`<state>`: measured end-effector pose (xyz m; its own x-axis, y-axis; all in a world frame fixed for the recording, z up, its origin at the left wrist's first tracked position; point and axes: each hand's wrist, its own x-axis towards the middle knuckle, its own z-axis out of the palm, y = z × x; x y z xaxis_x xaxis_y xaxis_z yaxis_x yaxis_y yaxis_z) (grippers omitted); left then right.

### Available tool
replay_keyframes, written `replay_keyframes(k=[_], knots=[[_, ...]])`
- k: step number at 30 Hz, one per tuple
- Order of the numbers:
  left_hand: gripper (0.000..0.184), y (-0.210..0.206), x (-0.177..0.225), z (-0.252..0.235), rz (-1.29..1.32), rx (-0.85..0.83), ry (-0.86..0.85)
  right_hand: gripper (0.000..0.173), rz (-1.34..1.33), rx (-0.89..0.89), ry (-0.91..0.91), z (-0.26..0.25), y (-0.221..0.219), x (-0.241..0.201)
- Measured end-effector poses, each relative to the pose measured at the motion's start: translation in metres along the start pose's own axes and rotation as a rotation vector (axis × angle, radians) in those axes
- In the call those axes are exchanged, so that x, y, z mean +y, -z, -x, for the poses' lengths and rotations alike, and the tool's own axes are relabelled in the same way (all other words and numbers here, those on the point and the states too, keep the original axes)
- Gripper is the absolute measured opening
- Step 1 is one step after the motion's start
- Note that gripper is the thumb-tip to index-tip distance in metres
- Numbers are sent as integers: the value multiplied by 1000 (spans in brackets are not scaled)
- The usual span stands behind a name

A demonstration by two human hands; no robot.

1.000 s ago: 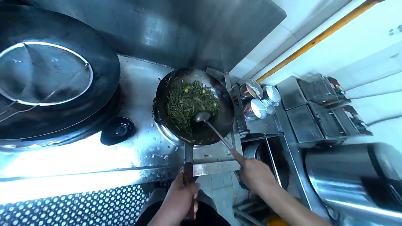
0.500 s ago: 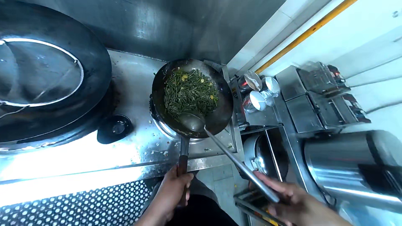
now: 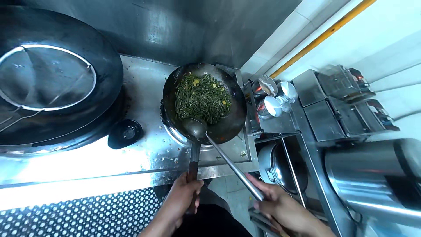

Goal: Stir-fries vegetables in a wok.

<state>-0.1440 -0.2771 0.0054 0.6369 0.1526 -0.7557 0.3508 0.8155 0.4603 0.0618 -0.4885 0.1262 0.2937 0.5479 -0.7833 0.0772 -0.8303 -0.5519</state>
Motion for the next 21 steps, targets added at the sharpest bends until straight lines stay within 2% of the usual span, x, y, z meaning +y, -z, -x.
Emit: replay_keyframes(k=[2, 4, 7, 9, 12, 15, 21], knots=[[37, -1, 0, 1, 1, 7, 4, 78, 70, 46, -10, -22, 3, -1], [37, -1, 1, 2, 16, 11, -5, 79, 18, 54, 50, -17, 5, -1], [37, -2, -2, 3, 41, 17, -13, 79, -63, -30, 176, 15, 10, 4], [36, -3, 0, 4, 33, 32, -13, 78, -92, -124, 229, 17, 9, 6], [35, -5, 3, 6, 12, 51, -11, 78, -87, -209, 229, -15, 1, 5], [27, -6, 3, 6, 3, 68, -14, 75, -78, -266, 212, -36, -1, -3], [32, -7, 1, 7, 19, 85, -19, 77, -155, -201, 295, -20, 27, 23]])
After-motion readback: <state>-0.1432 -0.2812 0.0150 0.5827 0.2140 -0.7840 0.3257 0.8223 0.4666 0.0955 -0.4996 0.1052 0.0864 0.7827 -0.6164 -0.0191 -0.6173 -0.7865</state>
